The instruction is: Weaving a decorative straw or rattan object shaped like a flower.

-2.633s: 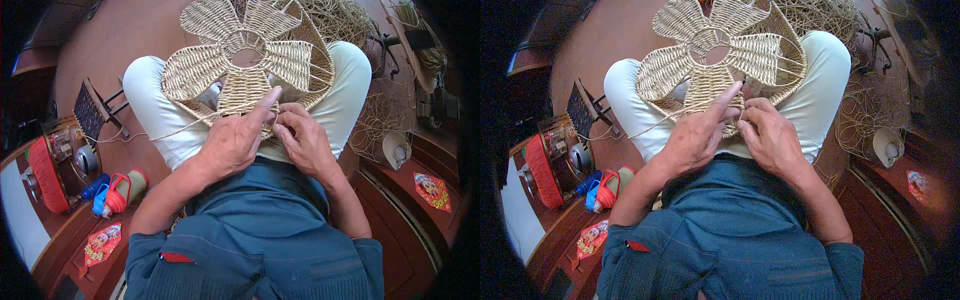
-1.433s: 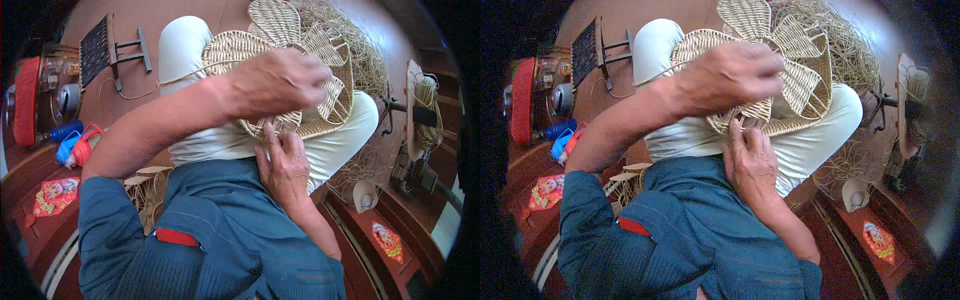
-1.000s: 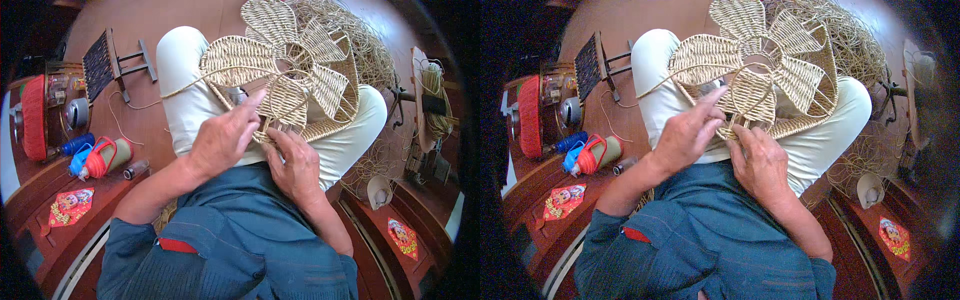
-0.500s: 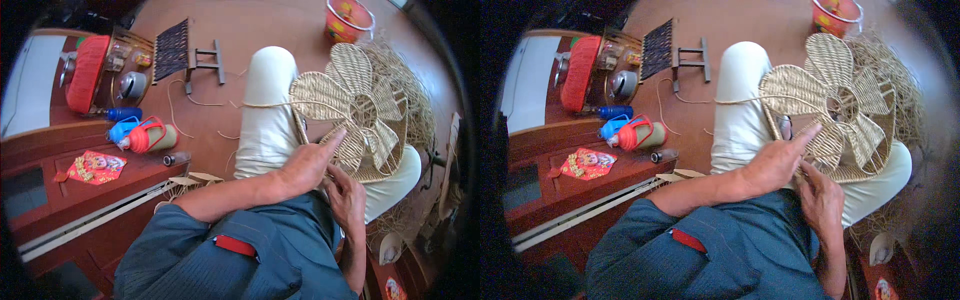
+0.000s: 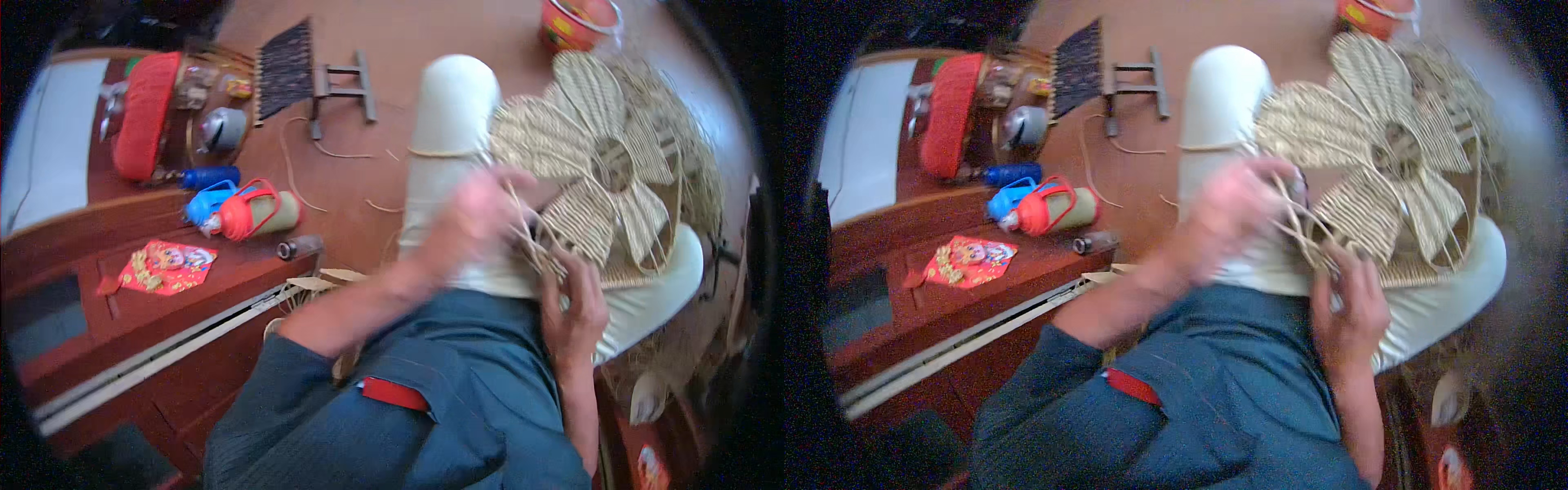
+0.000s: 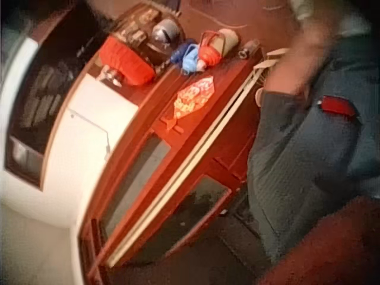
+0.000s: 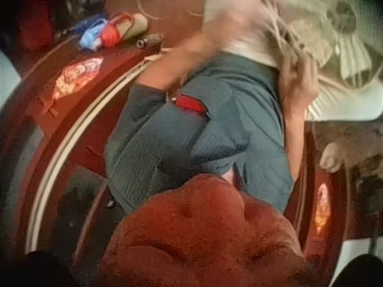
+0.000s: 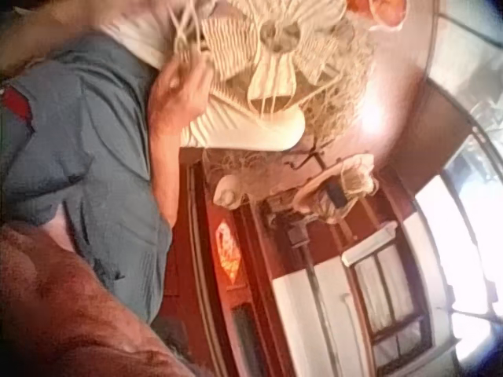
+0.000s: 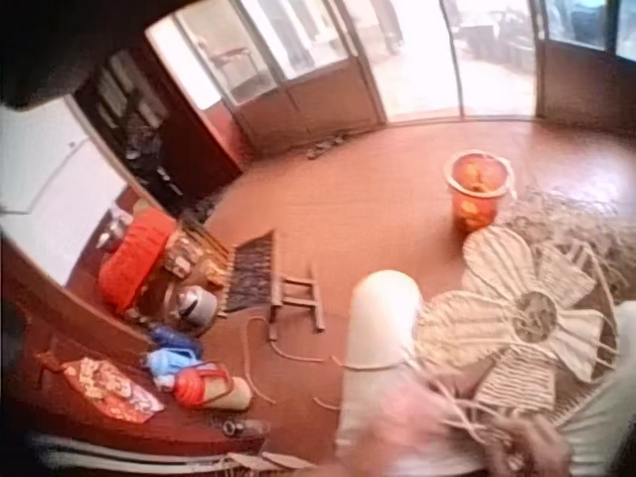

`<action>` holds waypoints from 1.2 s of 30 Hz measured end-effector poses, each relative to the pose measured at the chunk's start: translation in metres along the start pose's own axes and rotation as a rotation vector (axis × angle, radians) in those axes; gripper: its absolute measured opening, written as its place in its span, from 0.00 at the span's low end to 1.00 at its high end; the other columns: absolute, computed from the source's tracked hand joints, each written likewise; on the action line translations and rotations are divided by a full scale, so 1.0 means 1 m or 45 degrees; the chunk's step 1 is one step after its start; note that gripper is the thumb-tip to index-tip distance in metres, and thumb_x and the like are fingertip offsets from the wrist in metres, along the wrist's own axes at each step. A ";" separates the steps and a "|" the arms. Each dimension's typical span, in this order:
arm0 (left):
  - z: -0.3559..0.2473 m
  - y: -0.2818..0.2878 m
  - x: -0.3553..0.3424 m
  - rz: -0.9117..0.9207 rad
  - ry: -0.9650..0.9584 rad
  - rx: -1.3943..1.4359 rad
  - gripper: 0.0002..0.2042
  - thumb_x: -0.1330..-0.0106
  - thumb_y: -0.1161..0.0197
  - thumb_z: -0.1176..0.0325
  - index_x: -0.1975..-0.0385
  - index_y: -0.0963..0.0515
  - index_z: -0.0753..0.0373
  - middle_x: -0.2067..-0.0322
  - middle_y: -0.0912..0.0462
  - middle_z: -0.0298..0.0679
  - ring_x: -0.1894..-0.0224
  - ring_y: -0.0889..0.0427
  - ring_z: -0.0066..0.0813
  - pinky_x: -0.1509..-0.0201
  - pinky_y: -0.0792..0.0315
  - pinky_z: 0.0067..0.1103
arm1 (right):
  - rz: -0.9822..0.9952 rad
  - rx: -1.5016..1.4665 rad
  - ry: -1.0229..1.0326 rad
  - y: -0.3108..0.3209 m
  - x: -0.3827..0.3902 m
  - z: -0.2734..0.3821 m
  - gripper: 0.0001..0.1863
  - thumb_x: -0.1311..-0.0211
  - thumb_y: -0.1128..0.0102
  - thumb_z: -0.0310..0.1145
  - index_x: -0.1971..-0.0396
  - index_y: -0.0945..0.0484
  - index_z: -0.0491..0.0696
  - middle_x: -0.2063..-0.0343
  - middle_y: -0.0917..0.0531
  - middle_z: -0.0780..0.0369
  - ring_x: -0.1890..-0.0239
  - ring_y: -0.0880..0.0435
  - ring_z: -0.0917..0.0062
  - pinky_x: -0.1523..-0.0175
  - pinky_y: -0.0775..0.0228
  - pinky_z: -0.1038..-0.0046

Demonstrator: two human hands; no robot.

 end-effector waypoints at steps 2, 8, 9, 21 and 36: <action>-0.034 0.041 -0.004 -0.274 0.036 0.368 0.26 0.16 0.43 0.52 0.31 0.27 0.66 0.75 0.35 0.21 0.78 0.39 0.09 0.78 0.42 0.15 | 0.074 0.071 0.030 0.001 -0.005 0.003 0.15 0.35 0.31 0.24 0.50 0.13 0.50 0.66 0.18 0.57 0.68 0.15 0.61 0.60 0.23 0.59; -0.074 0.145 -0.020 -0.399 0.189 -0.177 0.23 0.20 0.38 0.54 0.37 0.19 0.66 0.77 0.33 0.21 0.76 0.38 0.13 0.70 0.45 0.15 | 0.008 0.132 0.115 -0.007 -0.018 0.005 0.06 0.34 0.28 0.32 0.58 0.11 0.53 0.70 0.19 0.61 0.67 0.16 0.61 0.61 0.26 0.60; -0.080 0.141 -0.024 -0.346 0.240 -0.309 0.21 0.20 0.37 0.54 0.40 0.17 0.66 0.77 0.34 0.21 0.76 0.37 0.13 0.69 0.45 0.16 | 0.000 0.149 0.111 -0.008 -0.020 0.006 0.04 0.33 0.28 0.36 0.64 0.12 0.53 0.72 0.20 0.62 0.68 0.17 0.62 0.62 0.28 0.59; -0.099 0.099 -0.026 0.098 0.323 -1.352 0.09 0.31 0.24 0.66 0.58 0.15 0.61 0.73 0.30 0.19 0.71 0.36 0.09 0.66 0.39 0.15 | -0.056 -0.045 0.069 -0.016 -0.018 -0.007 0.11 0.34 0.28 0.33 0.53 0.13 0.52 0.67 0.21 0.62 0.66 0.18 0.62 0.58 0.27 0.59; -0.063 0.113 0.006 -0.005 0.285 -1.173 0.10 0.31 0.26 0.71 0.52 0.16 0.61 0.75 0.29 0.16 0.74 0.36 0.06 0.69 0.39 0.13 | 0.262 -0.051 -0.137 0.027 -0.104 -0.033 0.12 0.26 0.34 0.36 0.51 0.20 0.47 0.61 0.13 0.63 0.59 0.14 0.65 0.53 0.24 0.64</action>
Point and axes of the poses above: each hand's wrist, its own x-axis away from the middle knuckle, its own y-axis out of the back of the hand, z = x × y, the point moved 2 cm from there along -x, towards the middle knuckle
